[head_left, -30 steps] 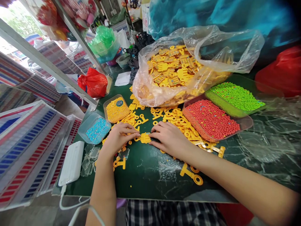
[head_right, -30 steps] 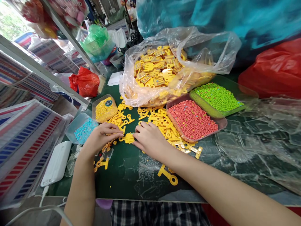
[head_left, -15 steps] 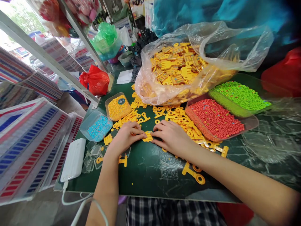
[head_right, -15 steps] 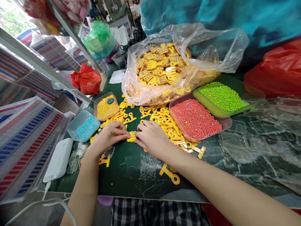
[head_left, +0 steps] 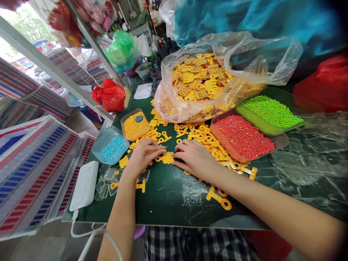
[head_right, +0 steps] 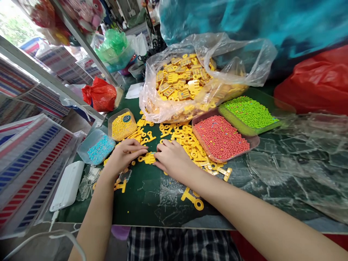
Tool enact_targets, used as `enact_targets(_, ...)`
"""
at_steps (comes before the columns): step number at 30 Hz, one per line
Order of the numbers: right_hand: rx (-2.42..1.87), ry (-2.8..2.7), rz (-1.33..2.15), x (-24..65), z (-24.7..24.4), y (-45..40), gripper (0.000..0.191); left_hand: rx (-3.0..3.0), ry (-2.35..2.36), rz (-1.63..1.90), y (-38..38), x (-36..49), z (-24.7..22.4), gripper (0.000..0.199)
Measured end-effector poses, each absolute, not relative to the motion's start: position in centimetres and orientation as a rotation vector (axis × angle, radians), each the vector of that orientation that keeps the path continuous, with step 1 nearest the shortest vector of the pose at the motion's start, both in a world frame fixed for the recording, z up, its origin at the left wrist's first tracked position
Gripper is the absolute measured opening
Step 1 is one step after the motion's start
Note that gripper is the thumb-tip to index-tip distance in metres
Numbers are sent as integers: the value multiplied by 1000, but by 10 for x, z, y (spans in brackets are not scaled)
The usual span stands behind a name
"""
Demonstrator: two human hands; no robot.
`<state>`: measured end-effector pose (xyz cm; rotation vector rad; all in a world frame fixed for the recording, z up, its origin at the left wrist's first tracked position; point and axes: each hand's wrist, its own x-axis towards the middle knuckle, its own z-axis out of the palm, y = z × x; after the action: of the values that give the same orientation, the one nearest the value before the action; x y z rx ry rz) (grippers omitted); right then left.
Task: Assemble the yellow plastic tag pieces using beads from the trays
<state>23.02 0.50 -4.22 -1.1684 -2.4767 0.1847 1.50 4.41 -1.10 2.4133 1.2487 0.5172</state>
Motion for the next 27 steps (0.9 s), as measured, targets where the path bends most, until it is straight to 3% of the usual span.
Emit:
enact_targets(5, -1174, -2481, 141, 231, -36, 2, 21, 2387, 1694, 945, 63, -7, 3, 36)
enact_targets(11, -1105, -2500, 56, 231, -23, 0, 34, 2472, 2102, 750, 105, -11, 20, 38)
enact_targets(13, -955, -2513, -17, 232, -16, -2, 37, 2595, 1916, 932, 103, 15, 29, 35)
enact_targets(16, -581, -2505, -207, 236, -7, -8, 41, 2801, 1231, 997, 83, 75, 36, 27)
enact_targets(21, -225, -2559, -332, 237, -9, -18, 38, 2830, 429, 428, 56, 180, 27, 29)
enact_targets(27, -314, -2649, -266, 223, -12, -30, 42, 2781, 206, -22, 65, 249, 14, 20)
